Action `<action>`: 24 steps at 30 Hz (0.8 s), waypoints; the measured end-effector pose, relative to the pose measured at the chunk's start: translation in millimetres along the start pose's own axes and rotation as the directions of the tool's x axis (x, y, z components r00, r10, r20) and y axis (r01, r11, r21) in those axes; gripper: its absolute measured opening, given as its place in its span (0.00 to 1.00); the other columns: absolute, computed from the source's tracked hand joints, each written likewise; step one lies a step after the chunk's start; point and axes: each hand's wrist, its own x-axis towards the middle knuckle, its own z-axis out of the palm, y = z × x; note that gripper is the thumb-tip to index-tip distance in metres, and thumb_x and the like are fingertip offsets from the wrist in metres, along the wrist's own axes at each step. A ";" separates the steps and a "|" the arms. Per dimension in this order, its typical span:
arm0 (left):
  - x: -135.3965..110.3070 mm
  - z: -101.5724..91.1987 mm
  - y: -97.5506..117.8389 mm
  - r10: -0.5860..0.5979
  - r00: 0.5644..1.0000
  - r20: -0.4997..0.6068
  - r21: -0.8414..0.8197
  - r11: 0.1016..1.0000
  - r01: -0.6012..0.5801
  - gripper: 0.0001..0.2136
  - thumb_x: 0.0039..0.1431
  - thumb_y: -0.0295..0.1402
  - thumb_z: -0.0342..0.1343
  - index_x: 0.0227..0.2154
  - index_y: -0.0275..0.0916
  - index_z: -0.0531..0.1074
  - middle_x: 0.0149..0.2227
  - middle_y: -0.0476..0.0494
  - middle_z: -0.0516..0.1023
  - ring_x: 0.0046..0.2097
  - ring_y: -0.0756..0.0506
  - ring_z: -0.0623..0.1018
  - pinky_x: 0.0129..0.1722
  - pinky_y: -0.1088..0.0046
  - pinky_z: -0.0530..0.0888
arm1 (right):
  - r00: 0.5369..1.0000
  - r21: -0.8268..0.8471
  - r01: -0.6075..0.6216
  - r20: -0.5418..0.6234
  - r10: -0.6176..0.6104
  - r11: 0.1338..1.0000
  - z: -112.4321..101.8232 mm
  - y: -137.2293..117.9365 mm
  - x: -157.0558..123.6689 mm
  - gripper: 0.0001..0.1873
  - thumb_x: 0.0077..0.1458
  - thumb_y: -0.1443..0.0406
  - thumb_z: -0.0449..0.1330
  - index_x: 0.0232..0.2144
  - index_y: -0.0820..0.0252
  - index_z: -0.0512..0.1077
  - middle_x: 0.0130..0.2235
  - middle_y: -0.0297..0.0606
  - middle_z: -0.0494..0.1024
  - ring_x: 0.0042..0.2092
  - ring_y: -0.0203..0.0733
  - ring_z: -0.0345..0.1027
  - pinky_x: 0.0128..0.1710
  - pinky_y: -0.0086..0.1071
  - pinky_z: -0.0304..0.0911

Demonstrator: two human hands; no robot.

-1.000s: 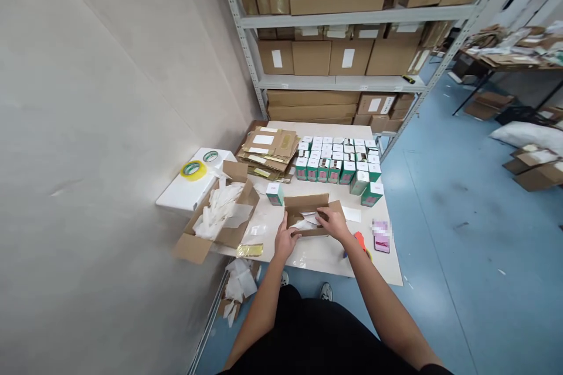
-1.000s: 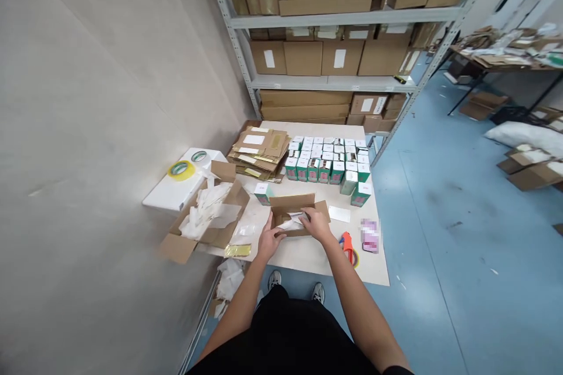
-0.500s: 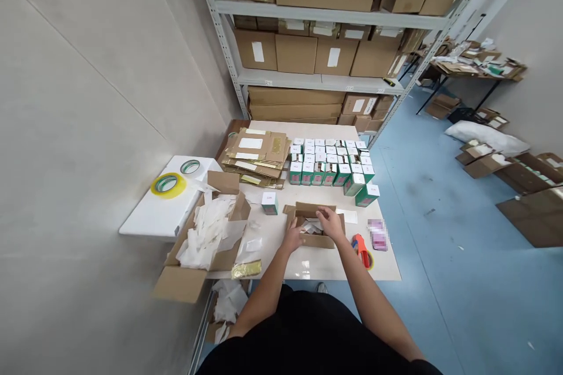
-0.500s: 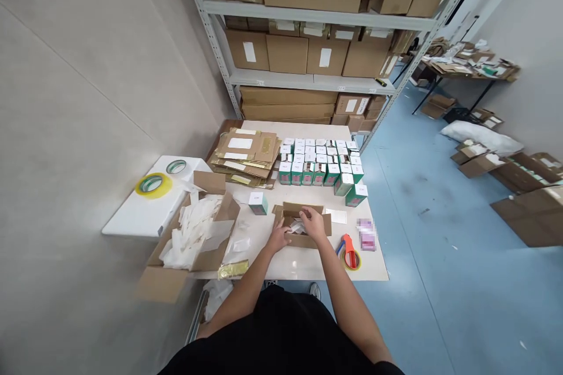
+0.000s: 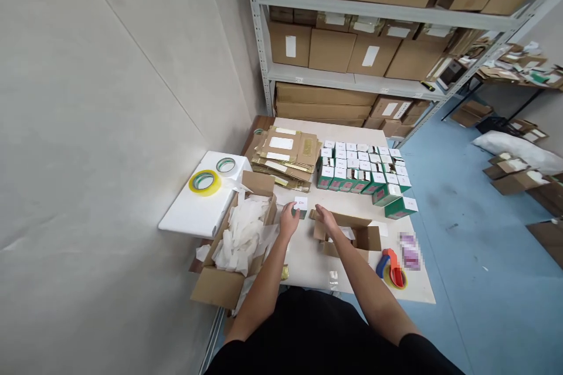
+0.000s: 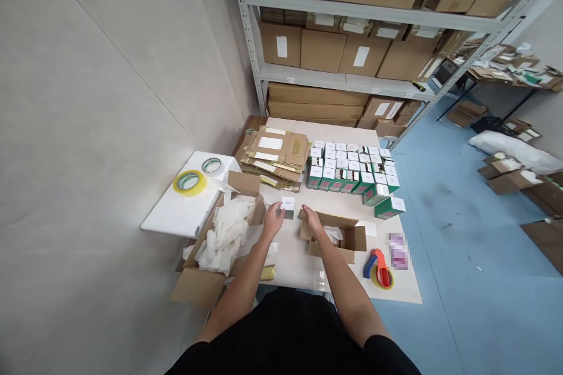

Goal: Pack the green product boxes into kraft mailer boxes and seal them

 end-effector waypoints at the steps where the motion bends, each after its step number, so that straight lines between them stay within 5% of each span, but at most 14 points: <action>1: 7.2 -5.5 -2.1 -0.022 1.000 0.006 0.000 1.000 0.022 0.16 0.64 0.31 0.54 0.54 0.40 0.75 0.56 0.37 0.78 0.60 0.41 0.75 0.63 0.62 0.70 | 1.000 0.012 -0.024 0.009 0.024 1.000 10.9 -0.5 4.6 0.31 0.60 0.45 0.55 0.58 0.54 0.76 0.68 0.42 0.68 0.69 0.49 0.62 0.63 0.44 0.64; 9: 35.9 1.0 -10.5 -0.237 0.962 0.132 0.059 0.971 0.231 0.21 0.64 0.35 0.57 0.60 0.40 0.73 0.68 0.36 0.67 0.70 0.37 0.64 0.70 0.58 0.61 | 0.996 0.095 -0.034 0.086 0.026 0.995 73.7 19.6 6.4 0.32 0.67 0.47 0.44 0.60 0.52 0.74 0.64 0.44 0.74 0.63 0.47 0.70 0.57 0.42 0.68; 17: 33.0 4.3 2.6 -0.230 0.962 0.145 0.177 0.963 0.203 0.22 0.57 0.29 0.64 0.55 0.43 0.77 0.68 0.37 0.66 0.61 0.36 0.75 0.62 0.62 0.71 | 0.991 0.212 -0.126 0.059 0.116 0.969 61.0 23.1 9.6 0.30 0.63 0.48 0.48 0.54 0.57 0.78 0.55 0.51 0.80 0.59 0.51 0.74 0.57 0.50 0.69; 24: 16.9 -22.3 37.7 -0.126 0.990 -0.067 0.099 0.986 0.133 0.19 0.55 0.32 0.66 0.51 0.46 0.80 0.65 0.42 0.71 0.61 0.35 0.75 0.64 0.61 0.70 | 0.998 0.194 -0.025 -0.044 0.034 0.981 47.7 14.1 9.0 0.28 0.53 0.46 0.60 0.48 0.56 0.79 0.54 0.48 0.81 0.56 0.51 0.76 0.53 0.43 0.72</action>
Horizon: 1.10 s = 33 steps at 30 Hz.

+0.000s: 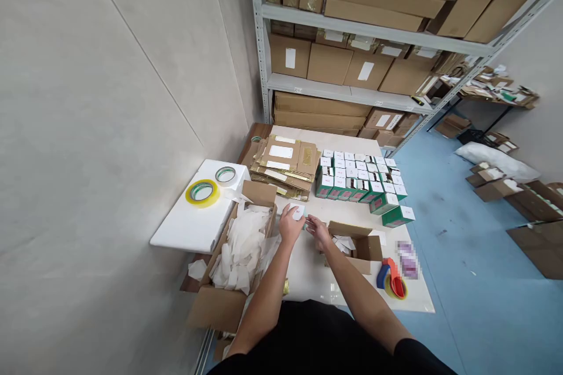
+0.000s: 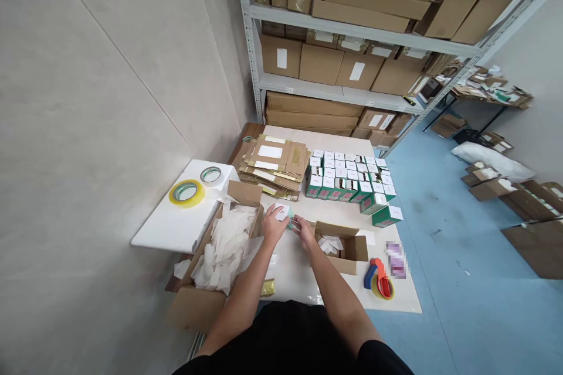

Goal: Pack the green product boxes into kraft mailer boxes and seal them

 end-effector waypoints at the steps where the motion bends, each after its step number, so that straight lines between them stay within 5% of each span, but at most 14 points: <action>1: -3.9 -7.4 5.0 0.015 1.000 -0.028 -0.026 1.000 -0.015 0.19 0.55 0.33 0.66 0.51 0.46 0.80 0.65 0.43 0.71 0.61 0.35 0.75 0.64 0.61 0.70 | 1.000 0.002 0.020 -0.018 -0.020 1.000 -2.9 -3.1 -0.7 0.29 0.52 0.46 0.61 0.48 0.56 0.80 0.54 0.48 0.81 0.56 0.51 0.76 0.52 0.42 0.73; 5: -13.2 -33.5 23.2 0.025 0.992 -0.122 -0.133 0.990 -0.041 0.20 0.55 0.35 0.66 0.51 0.45 0.80 0.64 0.43 0.73 0.62 0.36 0.74 0.67 0.60 0.68 | 0.990 -0.071 0.120 -0.059 -0.125 0.990 -19.2 -16.9 -7.3 0.30 0.50 0.45 0.62 0.48 0.58 0.79 0.55 0.47 0.81 0.56 0.51 0.75 0.52 0.40 0.72; 9: -15.7 -35.6 29.9 -0.025 0.994 -0.107 -0.350 0.937 -0.014 0.20 0.57 0.38 0.65 0.52 0.42 0.79 0.59 0.40 0.78 0.57 0.38 0.79 0.60 0.61 0.75 | 0.960 -0.119 0.203 -0.170 -0.221 0.972 -42.8 -29.9 -25.6 0.33 0.52 0.46 0.62 0.55 0.58 0.76 0.56 0.45 0.80 0.53 0.49 0.76 0.52 0.39 0.72; 13: -24.4 -9.7 27.2 -0.065 0.995 0.077 -0.518 0.850 0.095 0.21 0.60 0.41 0.63 0.54 0.38 0.78 0.56 0.37 0.81 0.51 0.39 0.83 0.54 0.62 0.79 | 0.948 -0.058 0.255 -0.182 -0.262 0.965 -76.5 -40.5 -56.8 0.31 0.57 0.47 0.59 0.57 0.57 0.75 0.56 0.44 0.80 0.53 0.50 0.76 0.53 0.41 0.73; 17: -45.8 30.5 26.2 0.011 0.976 0.216 -0.398 0.914 0.078 0.19 0.65 0.39 0.59 0.55 0.40 0.79 0.57 0.41 0.80 0.62 0.38 0.77 0.64 0.59 0.72 | 0.920 -0.093 0.277 -0.262 -0.292 0.956 -118.8 -42.7 -88.2 0.33 0.54 0.51 0.62 0.60 0.57 0.73 0.56 0.44 0.80 0.55 0.52 0.75 0.56 0.46 0.71; 23: -80.9 89.0 26.0 0.066 0.896 0.438 -0.292 0.954 0.072 0.22 0.66 0.34 0.55 0.62 0.41 0.73 0.57 0.42 0.81 0.59 0.40 0.79 0.59 0.62 0.75 | 0.878 -0.203 0.225 -0.383 -0.289 0.953 -179.4 -32.0 -106.0 0.36 0.53 0.52 0.62 0.62 0.58 0.70 0.59 0.46 0.78 0.58 0.53 0.74 0.57 0.46 0.70; 29: -75.1 107.7 20.4 -0.027 0.920 0.390 -0.134 0.987 0.085 0.24 0.64 0.31 0.57 0.63 0.42 0.71 0.63 0.41 0.76 0.64 0.40 0.75 0.64 0.62 0.70 | 0.847 -0.260 0.107 -0.481 -0.225 0.960 -231.7 -32.6 -108.8 0.37 0.54 0.51 0.62 0.64 0.54 0.69 0.67 0.45 0.70 0.66 0.54 0.66 0.62 0.46 0.67; 33: -82.1 121.2 23.1 0.090 0.862 0.498 -0.016 0.995 -0.094 0.20 0.58 0.29 0.62 0.54 0.43 0.78 0.59 0.40 0.79 0.63 0.40 0.76 0.66 0.62 0.69 | 0.887 -0.285 0.140 -0.389 -0.248 0.948 -245.7 -33.9 -115.2 0.33 0.55 0.53 0.61 0.62 0.53 0.71 0.64 0.44 0.74 0.64 0.55 0.69 0.61 0.46 0.69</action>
